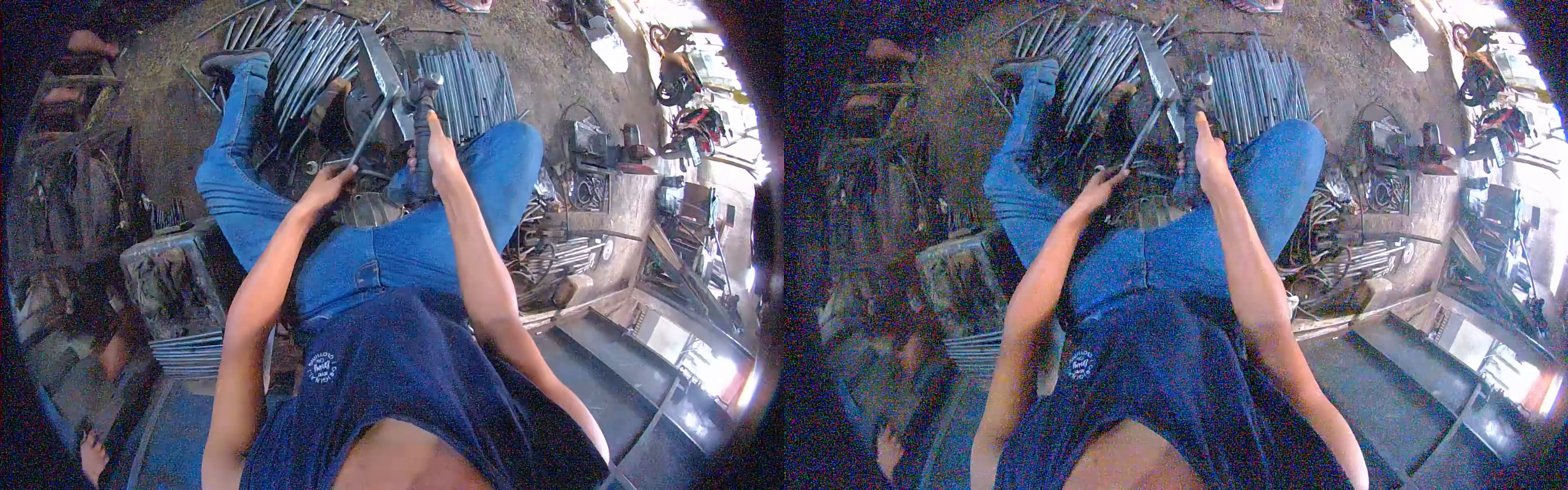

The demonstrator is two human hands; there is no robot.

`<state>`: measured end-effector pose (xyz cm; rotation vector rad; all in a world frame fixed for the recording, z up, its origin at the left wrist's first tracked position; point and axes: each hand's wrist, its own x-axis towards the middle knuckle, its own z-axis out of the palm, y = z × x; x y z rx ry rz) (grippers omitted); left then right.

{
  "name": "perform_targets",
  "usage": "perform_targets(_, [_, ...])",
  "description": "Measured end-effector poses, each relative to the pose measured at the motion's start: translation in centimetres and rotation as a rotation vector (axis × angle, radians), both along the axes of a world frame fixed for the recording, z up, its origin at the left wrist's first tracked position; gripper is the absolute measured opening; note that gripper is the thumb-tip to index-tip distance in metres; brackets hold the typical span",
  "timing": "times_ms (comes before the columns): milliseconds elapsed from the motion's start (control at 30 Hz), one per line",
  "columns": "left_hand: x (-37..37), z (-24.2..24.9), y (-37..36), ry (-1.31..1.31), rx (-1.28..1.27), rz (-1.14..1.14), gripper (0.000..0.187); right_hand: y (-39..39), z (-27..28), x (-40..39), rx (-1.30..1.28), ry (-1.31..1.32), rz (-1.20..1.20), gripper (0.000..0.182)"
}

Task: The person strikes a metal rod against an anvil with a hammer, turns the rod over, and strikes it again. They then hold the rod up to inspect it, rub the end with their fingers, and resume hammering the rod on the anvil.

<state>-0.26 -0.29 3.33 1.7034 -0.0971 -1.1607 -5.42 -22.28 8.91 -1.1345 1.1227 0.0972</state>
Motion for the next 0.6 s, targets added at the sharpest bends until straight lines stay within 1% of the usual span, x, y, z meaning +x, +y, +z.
perform_targets(67, [-0.4,-1.7,0.2,-0.07,-0.161,0.166,0.034,-0.3,2.3,0.3,0.003,-0.052,0.012,0.058])
perform_targets(100, [-0.3,-1.4,0.2,-0.07,-0.159,0.167,0.034,-0.7,3.4,0.4,0.011,-0.095,0.02,0.058])
perform_targets(133, [-0.2,-0.6,0.3,0.139,-0.118,0.163,0.034,-1.8,3.6,0.3,0.003,-0.165,0.022,0.06])
perform_targets(167, [-0.3,-0.3,0.3,0.35,-0.074,0.157,0.033,-0.9,8.0,1.0,-0.114,-0.156,-0.045,0.062])
perform_targets(200, [-0.6,-0.4,0.1,0.317,-0.092,0.197,0.033,-0.8,10.7,1.3,-0.183,-0.205,-0.073,0.064])
perform_targets(233, [-0.9,-0.3,-0.1,0.326,-0.083,0.194,0.033,-1.0,13.0,1.4,-0.247,-0.358,-0.043,0.064])
perform_targets(267, [-1.1,-0.1,-0.2,0.245,-0.05,0.2,0.034,-1.0,14.8,1.5,-0.354,-0.434,-0.012,0.058])
perform_targets(300, [-1.1,-0.1,-0.3,0.161,-0.019,0.206,0.035,-1.6,15.1,2.3,-0.424,-0.563,-0.1,0.057])
perform_targets(367, [-1.1,-0.4,-0.3,0.138,0.0,0.19,0.035,-1.1,16.1,3.6,-0.443,-0.685,-0.23,0.058])
perform_targets(433, [-1.0,-0.6,-0.5,0.082,0.025,0.17,0.036,-0.6,13.6,3.8,-0.431,-0.653,-0.182,0.06])
perform_targets(467, [-0.8,-0.6,-0.5,0.081,0.02,0.174,0.036,-0.4,10.2,3.8,-0.43,-0.595,-0.142,0.06])
perform_targets(500, [-0.6,-0.6,-0.6,0.063,0.028,0.161,0.037,-2.3,2.7,3.9,-0.521,-0.252,-0.051,0.061])
perform_targets(533, [-0.8,-0.6,-0.4,0.047,0.039,0.145,0.037,-1.2,0.4,3.7,-0.436,-0.079,0.096,0.063])
perform_targets(567, [-1.1,-0.9,-0.6,0.043,0.033,0.145,0.037,-0.4,-3.1,3.6,-0.375,0.003,0.057,0.064])
perform_targets(600, [-1.4,-1.6,-0.6,-0.116,0.002,0.138,0.038,-0.2,-2.4,3.5,-0.185,-0.075,0.001,0.063])
